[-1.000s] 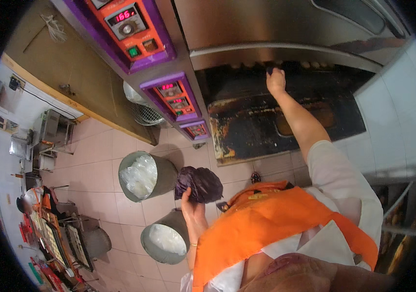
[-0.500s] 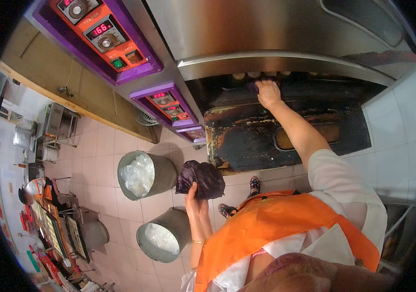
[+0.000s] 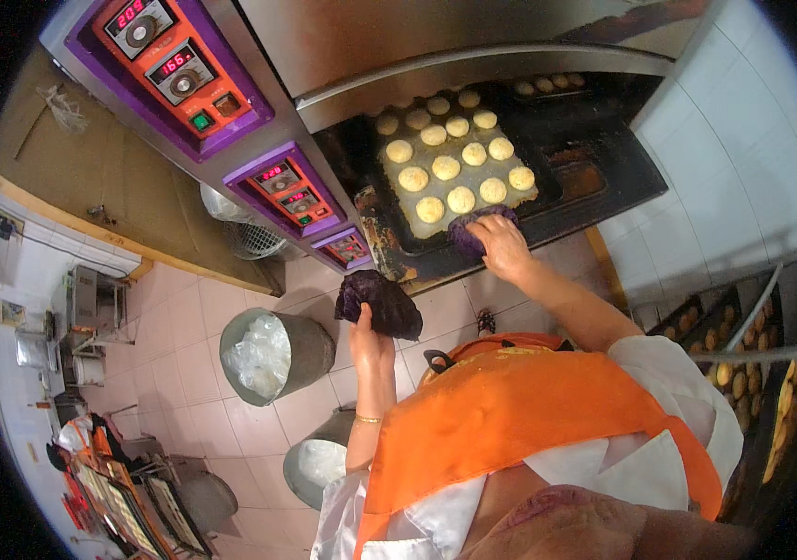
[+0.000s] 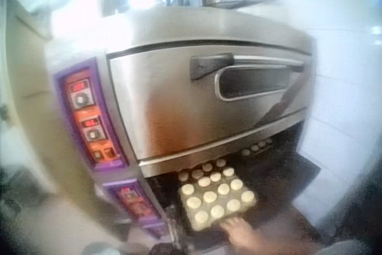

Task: The person opens an oven door and uses a cloth to pull out a tray of baked goods, then pushes it back in and closes the door.

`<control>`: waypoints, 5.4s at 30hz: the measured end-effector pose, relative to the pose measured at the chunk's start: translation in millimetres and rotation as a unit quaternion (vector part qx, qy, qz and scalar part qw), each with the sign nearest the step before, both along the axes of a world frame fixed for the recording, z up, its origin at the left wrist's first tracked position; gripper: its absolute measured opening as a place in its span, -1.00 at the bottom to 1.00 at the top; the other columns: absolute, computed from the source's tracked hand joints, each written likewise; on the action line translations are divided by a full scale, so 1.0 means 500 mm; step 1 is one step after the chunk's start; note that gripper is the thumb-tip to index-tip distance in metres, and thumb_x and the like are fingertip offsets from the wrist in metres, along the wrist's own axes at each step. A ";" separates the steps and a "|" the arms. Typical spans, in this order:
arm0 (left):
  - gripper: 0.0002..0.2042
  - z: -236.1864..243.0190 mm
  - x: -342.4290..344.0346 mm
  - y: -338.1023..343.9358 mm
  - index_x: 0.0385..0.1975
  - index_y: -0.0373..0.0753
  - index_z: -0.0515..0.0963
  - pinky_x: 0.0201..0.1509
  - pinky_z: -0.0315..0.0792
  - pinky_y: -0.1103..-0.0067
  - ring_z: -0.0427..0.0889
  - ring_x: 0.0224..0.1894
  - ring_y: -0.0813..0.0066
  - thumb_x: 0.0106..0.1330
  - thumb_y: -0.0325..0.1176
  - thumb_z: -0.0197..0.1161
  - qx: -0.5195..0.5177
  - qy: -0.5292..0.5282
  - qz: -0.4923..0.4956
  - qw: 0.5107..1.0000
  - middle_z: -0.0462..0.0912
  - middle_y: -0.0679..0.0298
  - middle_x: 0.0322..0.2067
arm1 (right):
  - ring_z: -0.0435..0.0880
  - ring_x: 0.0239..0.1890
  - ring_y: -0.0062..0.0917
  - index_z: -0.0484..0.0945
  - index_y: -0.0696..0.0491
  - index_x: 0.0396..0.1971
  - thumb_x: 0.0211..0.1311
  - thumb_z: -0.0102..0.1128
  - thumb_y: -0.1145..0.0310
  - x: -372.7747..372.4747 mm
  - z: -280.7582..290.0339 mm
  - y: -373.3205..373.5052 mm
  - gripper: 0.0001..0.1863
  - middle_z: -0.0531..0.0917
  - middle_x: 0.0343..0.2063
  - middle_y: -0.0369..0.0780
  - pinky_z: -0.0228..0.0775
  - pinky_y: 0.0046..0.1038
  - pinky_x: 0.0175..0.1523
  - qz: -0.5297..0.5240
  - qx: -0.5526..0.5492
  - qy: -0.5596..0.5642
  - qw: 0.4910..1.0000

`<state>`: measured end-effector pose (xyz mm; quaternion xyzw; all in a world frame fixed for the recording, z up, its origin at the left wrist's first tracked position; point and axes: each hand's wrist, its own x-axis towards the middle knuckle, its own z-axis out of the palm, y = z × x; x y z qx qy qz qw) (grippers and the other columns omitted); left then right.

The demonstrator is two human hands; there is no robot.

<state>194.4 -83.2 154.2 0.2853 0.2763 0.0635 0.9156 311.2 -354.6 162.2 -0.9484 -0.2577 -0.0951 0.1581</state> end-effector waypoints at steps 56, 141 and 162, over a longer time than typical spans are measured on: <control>-0.63 -0.141 0.000 0.108 -0.03 -0.55 0.34 -0.01 0.37 0.36 0.52 -0.15 0.01 0.34 -0.32 0.07 0.665 0.163 0.081 0.724 0.52 -0.17 -0.17 | 0.57 -0.29 0.03 0.46 0.31 -0.27 0.34 -0.15 0.06 -0.300 -0.040 -0.091 -0.49 0.58 -0.33 0.14 0.39 -0.09 -0.13 -0.213 -0.043 0.326 0.920; -0.80 -0.052 0.123 0.013 -0.22 -0.43 0.42 -0.24 0.39 0.43 0.53 -0.37 0.32 0.35 -0.39 0.03 0.642 -0.042 -0.067 0.762 0.58 0.02 -0.40 | 0.60 -0.35 -0.04 0.54 0.38 -0.48 0.21 0.04 -0.01 -0.126 -0.167 -0.286 -0.40 0.57 -0.44 0.17 0.37 -0.14 -0.26 -0.429 0.034 0.369 0.824; -0.69 -0.079 -0.245 0.142 -0.04 -0.46 0.38 0.04 0.32 0.50 0.45 -0.11 0.38 0.39 -0.32 -0.02 0.517 0.136 0.210 0.818 0.50 0.12 -0.13 | 0.21 -0.60 -0.56 0.29 0.02 -0.23 0.32 0.02 0.08 0.436 -0.225 0.160 -0.69 0.22 -0.52 -0.31 0.18 -0.51 -0.65 -0.312 0.507 0.511 0.620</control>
